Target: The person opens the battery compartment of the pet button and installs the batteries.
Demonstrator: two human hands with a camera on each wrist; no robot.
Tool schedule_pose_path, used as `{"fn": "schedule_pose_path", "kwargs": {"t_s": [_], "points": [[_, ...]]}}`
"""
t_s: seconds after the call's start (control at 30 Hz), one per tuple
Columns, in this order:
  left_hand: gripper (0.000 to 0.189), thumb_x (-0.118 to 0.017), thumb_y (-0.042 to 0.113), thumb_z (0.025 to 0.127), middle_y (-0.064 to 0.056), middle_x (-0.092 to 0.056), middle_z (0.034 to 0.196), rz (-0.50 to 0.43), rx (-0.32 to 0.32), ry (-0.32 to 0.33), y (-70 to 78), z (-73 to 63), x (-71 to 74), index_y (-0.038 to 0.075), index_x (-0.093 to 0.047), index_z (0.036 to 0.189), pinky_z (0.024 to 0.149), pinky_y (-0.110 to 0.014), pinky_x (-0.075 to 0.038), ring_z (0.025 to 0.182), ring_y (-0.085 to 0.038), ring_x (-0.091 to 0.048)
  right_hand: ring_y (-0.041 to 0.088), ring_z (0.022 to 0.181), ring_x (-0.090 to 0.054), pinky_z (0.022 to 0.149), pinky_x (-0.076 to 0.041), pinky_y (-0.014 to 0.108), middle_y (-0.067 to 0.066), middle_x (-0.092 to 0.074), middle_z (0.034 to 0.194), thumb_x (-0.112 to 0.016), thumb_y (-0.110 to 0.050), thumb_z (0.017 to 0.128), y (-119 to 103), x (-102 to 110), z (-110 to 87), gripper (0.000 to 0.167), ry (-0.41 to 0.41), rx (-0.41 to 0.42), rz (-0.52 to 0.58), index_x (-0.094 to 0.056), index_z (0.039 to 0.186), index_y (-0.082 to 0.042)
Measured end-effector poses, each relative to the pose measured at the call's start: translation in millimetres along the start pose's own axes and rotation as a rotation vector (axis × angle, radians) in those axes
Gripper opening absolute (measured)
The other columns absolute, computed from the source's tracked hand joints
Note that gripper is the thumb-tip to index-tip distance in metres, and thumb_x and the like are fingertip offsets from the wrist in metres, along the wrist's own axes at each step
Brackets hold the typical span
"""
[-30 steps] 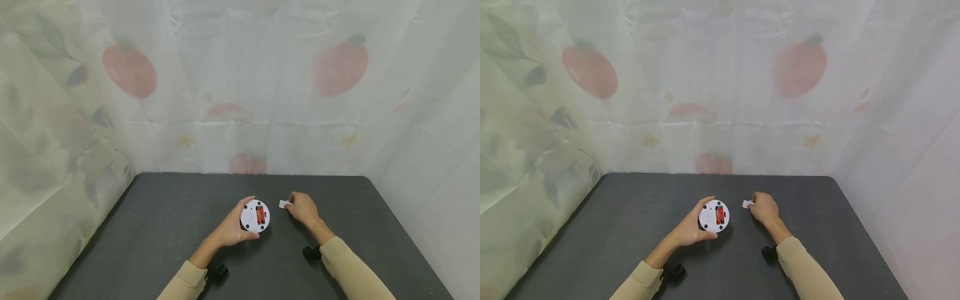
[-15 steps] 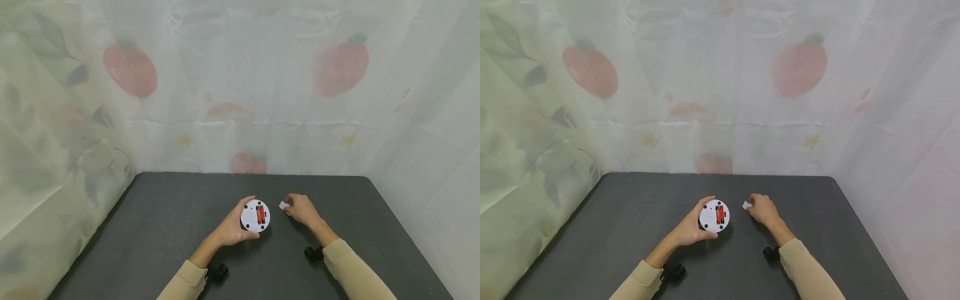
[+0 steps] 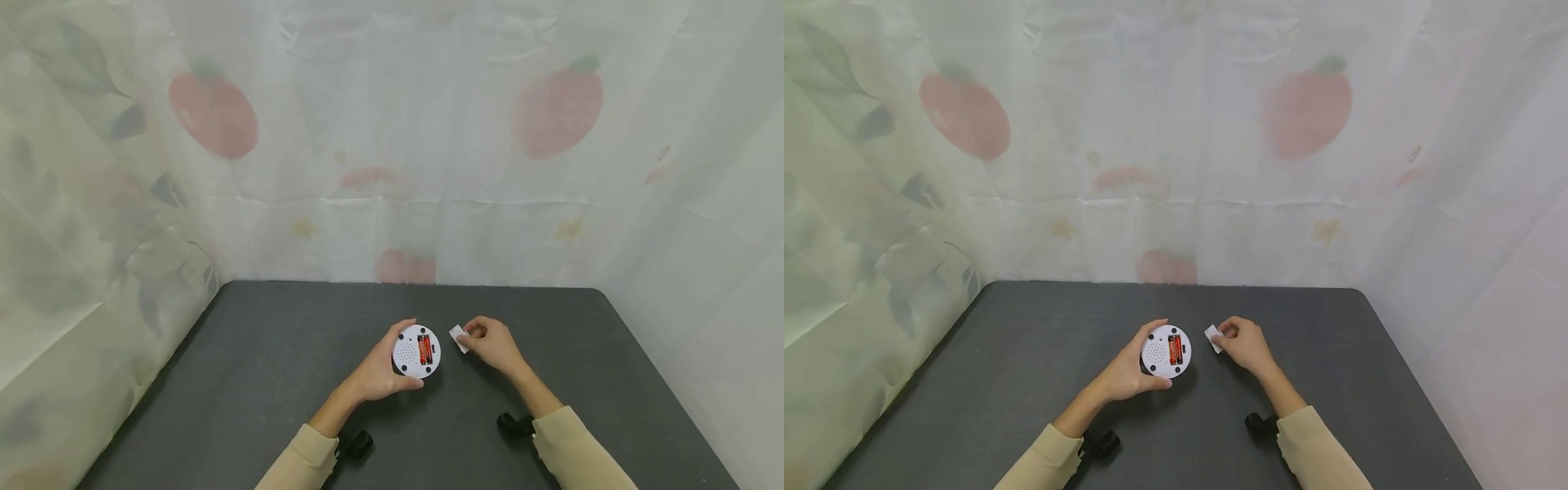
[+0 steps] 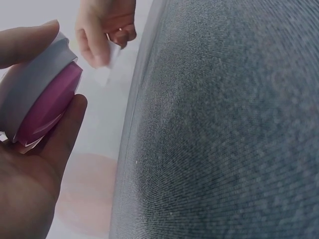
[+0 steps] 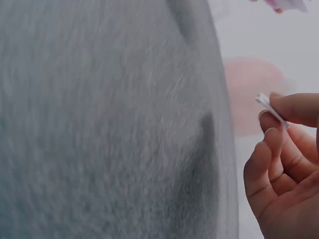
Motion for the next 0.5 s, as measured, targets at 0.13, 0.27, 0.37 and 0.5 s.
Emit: {"fn": "schedule_pose_path", "kwargs": {"t_s": [0.13,0.27,0.37,0.5], "points": [[0.108,-0.093,0.019,0.073,0.002,-0.050,0.137,-0.015,0.006,0.006,1.1,0.2,0.3,0.035,-0.027,0.157,0.093,-0.039,-0.043,0.113,-0.019,-0.053,0.017,0.056,-0.057,0.053,-0.048,0.031,0.002,-0.063,0.069,-0.082,-0.018,0.088,-4.8,0.0,-5.4,0.023,0.012,-0.018,0.127,-0.071,0.101,-0.003],[0.108,-0.093,0.019,0.073,0.003,-0.050,0.136,-0.013,0.005,0.008,0.4,0.4,0.6,0.036,-0.027,0.157,0.092,-0.039,-0.043,0.112,-0.018,-0.053,0.018,0.057,-0.056,0.056,-0.050,0.032,0.002,-0.063,0.069,-0.081,-0.019,0.089,-10.8,-0.2,-11.2,0.023,0.026,-0.029,0.191,-0.070,0.102,-0.003],[0.107,-0.093,0.019,0.073,0.003,-0.051,0.135,-0.005,0.004,0.010,-0.6,0.6,0.6,0.038,-0.028,0.156,0.093,-0.039,-0.043,0.111,-0.018,-0.053,0.017,0.058,-0.056,0.058,-0.051,0.031,0.003,-0.064,0.071,-0.080,-0.019,0.090,-14.9,0.0,-15.6,0.023,0.039,-0.025,0.224,-0.070,0.104,-0.004],[0.108,-0.093,0.017,0.073,0.002,-0.051,0.134,-0.001,0.001,0.016,-0.6,0.4,0.6,0.039,-0.027,0.156,0.092,-0.039,-0.043,0.111,-0.019,-0.054,0.017,0.058,-0.057,0.058,-0.051,0.030,0.004,-0.065,0.072,-0.079,-0.017,0.090,-22.0,0.3,-21.4,0.023,0.062,-0.010,0.289,-0.069,0.105,-0.002]]}}
Point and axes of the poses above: each hand's wrist, its own z-axis towards the middle knuckle, its own x-axis out of the back of the hand, y = z × x, the point moved 3 cm from there along z, towards the middle knuckle
